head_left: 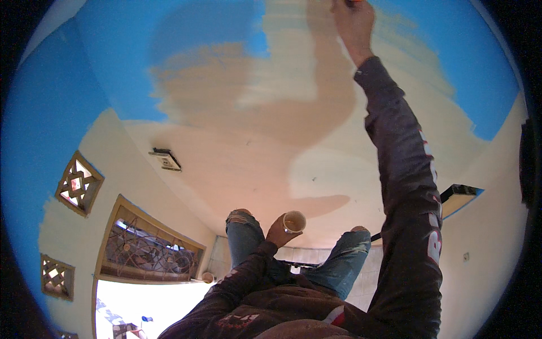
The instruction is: The person paints a ceiling with white paint using a brush and a small container. They repeatedly dip the brush into the container and apply paint to the ceiling surface, gradually covering the blue undercoat.
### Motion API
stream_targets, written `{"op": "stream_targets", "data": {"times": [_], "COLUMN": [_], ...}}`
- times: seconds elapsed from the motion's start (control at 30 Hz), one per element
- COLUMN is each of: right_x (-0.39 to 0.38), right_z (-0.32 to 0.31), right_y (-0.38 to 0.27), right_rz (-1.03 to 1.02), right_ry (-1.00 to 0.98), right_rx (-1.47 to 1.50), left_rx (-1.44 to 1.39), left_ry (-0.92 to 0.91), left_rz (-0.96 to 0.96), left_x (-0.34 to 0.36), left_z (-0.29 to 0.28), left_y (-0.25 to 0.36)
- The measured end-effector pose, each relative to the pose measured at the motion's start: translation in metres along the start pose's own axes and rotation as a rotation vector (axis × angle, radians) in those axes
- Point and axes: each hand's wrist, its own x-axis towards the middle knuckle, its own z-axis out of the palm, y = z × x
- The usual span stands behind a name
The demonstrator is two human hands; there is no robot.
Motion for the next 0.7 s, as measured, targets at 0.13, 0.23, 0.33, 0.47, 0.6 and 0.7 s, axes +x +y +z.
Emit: {"op": "stream_targets", "data": {"times": [0.13,0.23,0.33,0.47,0.6,0.7], "right_x": [0.006,0.007,0.003,0.002,0.002,0.003], "right_z": [-0.074,-0.148,-0.202,-0.25,-0.237,-0.165], "right_y": [-0.009,-0.001,-0.015,-0.027,-0.034,-0.034], "right_rz": [0.046,-0.027,0.035,0.074,0.072,-0.023], "right_ry": [0.042,0.057,0.132,0.229,0.276,0.23], "right_rx": [-0.139,-0.39,-0.455,-0.603,-0.475,-0.302], "left_rx": [0.049,0.044,0.06,0.091,0.082,0.081], "left_ry": [-0.03,-0.052,-0.076,-0.087,-0.1,-0.077], "left_rz": [-0.026,-0.026,-0.026,-0.026,-0.037,-0.017], "left_x": [-0.001,0.001,0.001,0.001,0.005,0.003], "left_z": [-0.002,0.004,0.004,0.009,0.012,0.011], "left_y": [0.005,-0.009,-0.01,-0.021,-0.02,-0.023]}}
